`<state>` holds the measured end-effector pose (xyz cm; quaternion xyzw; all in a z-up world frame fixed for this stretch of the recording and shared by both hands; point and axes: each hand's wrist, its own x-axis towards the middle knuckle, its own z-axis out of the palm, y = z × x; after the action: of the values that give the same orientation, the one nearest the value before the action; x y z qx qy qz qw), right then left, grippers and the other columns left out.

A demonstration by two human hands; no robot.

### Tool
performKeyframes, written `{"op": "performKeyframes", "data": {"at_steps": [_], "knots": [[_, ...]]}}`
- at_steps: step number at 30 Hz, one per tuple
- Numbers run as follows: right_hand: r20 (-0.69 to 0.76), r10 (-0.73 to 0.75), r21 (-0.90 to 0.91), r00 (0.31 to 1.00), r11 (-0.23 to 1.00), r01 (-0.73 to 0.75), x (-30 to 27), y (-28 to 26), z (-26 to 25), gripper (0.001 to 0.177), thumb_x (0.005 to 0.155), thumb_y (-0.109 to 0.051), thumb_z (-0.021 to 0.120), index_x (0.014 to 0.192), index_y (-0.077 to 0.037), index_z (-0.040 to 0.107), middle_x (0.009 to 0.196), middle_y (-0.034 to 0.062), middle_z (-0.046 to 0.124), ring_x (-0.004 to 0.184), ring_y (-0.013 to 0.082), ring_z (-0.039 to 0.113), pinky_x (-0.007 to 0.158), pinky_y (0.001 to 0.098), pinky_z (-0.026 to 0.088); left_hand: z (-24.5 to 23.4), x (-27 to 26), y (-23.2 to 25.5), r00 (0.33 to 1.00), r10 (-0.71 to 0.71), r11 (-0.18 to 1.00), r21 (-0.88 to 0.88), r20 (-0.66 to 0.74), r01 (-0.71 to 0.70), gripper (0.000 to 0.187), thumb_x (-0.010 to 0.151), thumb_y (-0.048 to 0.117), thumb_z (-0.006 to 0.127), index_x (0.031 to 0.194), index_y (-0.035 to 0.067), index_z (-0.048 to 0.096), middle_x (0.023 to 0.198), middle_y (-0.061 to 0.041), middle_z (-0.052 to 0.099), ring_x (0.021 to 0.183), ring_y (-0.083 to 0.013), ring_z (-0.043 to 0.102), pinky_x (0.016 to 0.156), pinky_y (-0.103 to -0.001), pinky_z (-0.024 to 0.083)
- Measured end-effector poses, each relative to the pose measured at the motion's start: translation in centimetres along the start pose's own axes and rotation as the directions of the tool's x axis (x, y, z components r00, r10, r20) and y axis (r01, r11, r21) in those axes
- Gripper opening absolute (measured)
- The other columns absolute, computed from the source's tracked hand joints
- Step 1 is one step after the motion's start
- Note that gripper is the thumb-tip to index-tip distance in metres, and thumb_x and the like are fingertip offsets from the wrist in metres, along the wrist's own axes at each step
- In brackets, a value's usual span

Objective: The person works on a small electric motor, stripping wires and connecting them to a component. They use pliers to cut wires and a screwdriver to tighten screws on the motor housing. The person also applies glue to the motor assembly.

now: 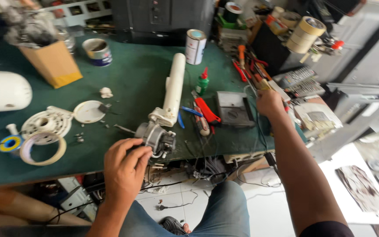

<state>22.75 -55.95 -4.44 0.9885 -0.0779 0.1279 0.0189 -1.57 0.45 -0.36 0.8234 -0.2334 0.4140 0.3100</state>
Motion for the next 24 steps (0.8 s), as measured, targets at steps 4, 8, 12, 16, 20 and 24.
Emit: {"op": "performKeyframes", "data": {"at_steps": [4, 8, 12, 16, 20, 24], "knots": [[-0.008, 0.079, 0.078, 0.997, 0.994, -0.078, -3.9, -8.1, -9.0, 0.034, 0.104, -0.029, 0.057, 0.108, 0.001, 0.073, 0.115, 0.0309, 0.073, 0.112, 0.0523, 0.066, 0.093, 0.0595, 0.052, -0.9, -0.2, -4.9, 0.993, -0.114, 0.993, 0.004, 0.023, 0.114, 0.015, 0.104, 0.012, 0.07, 0.106, 0.0, 0.079, 0.101, -0.012, 0.081, 0.092, -0.0327, 0.076, 0.082, -0.049, 0.06], [-0.321, -0.287, 0.523, 0.903, 0.741, 0.421, -14.9, -19.7, -15.7, 0.038, 0.085, -0.023, 0.087, 0.122, -0.014, 0.079, 0.098, 0.014, 0.077, 0.094, 0.0348, 0.075, 0.083, 0.0481, 0.061, 0.6, -1.7, -9.3, 0.963, -0.249, 0.948, 0.177, -0.102, 0.264, 0.015, 0.103, 0.025, 0.08, 0.114, 0.016, 0.081, 0.096, -0.004, 0.08, 0.094, -0.0297, 0.077, 0.09, -0.044, 0.059], [-0.054, -0.613, 0.692, 0.788, 0.546, 0.472, -22.4, -26.9, -16.3, 0.071, 0.075, -0.026, 0.09, 0.141, -0.015, 0.065, 0.132, 0.0158, 0.07, 0.102, 0.0399, 0.077, 0.08, 0.0578, 0.063, 2.2, -1.9, -10.5, 0.952, -0.296, 0.94, 0.15, -0.084, 0.305, 0.013, 0.101, 0.021, 0.082, 0.113, 0.016, 0.081, 0.095, -0.004, 0.08, 0.094, -0.0278, 0.077, 0.09, -0.041, 0.06], [-0.142, -0.523, 0.67, 0.841, 0.574, 0.47, -22.3, -28.4, -11.8, 0.061, 0.079, -0.036, 0.093, 0.133, -0.018, 0.069, 0.116, 0.0057, 0.065, 0.091, 0.0299, 0.078, 0.073, 0.0455, 0.065, 2.4, -2.0, -10.6, 0.97, -0.237, 0.946, 0.214, -0.057, 0.244, 0.012, 0.102, 0.02, 0.081, 0.113, 0.017, 0.079, 0.094, -0.004, 0.078, 0.093, -0.0283, 0.076, 0.089, -0.041, 0.06], [-0.15, -0.47, 0.741, 0.87, 0.529, 0.414, -22.5, -28.5, -11.6, 0.053, 0.08, -0.032, 0.093, 0.127, -0.016, 0.075, 0.106, 0.0056, 0.068, 0.077, 0.0258, 0.076, 0.065, 0.0386, 0.063, 1.8, -1.7, -10.0, 0.958, -0.287, 0.937, 0.203, -0.016, 0.284, 0.01, 0.104, 0.016, 0.079, 0.113, 0.014, 0.08, 0.093, -0.005, 0.076, 0.092, -0.0294, 0.075, 0.088, -0.041, 0.06], [-0.218, -0.439, 0.77, 0.871, 0.472, 0.43, -22.3, -29.1, -11.7, 0.046, 0.078, -0.026, 0.095, 0.118, -0.01, 0.077, 0.092, 0.0087, 0.068, 0.068, 0.0287, 0.076, 0.062, 0.0393, 0.063, 1.6, -1.3, -9.6, 0.959, -0.283, 0.938, 0.207, -0.006, 0.278, 0.009, 0.102, 0.013, 0.079, 0.111, 0.013, 0.08, 0.094, -0.005, 0.075, 0.092, -0.0304, 0.075, 0.088, -0.043, 0.06]]}}
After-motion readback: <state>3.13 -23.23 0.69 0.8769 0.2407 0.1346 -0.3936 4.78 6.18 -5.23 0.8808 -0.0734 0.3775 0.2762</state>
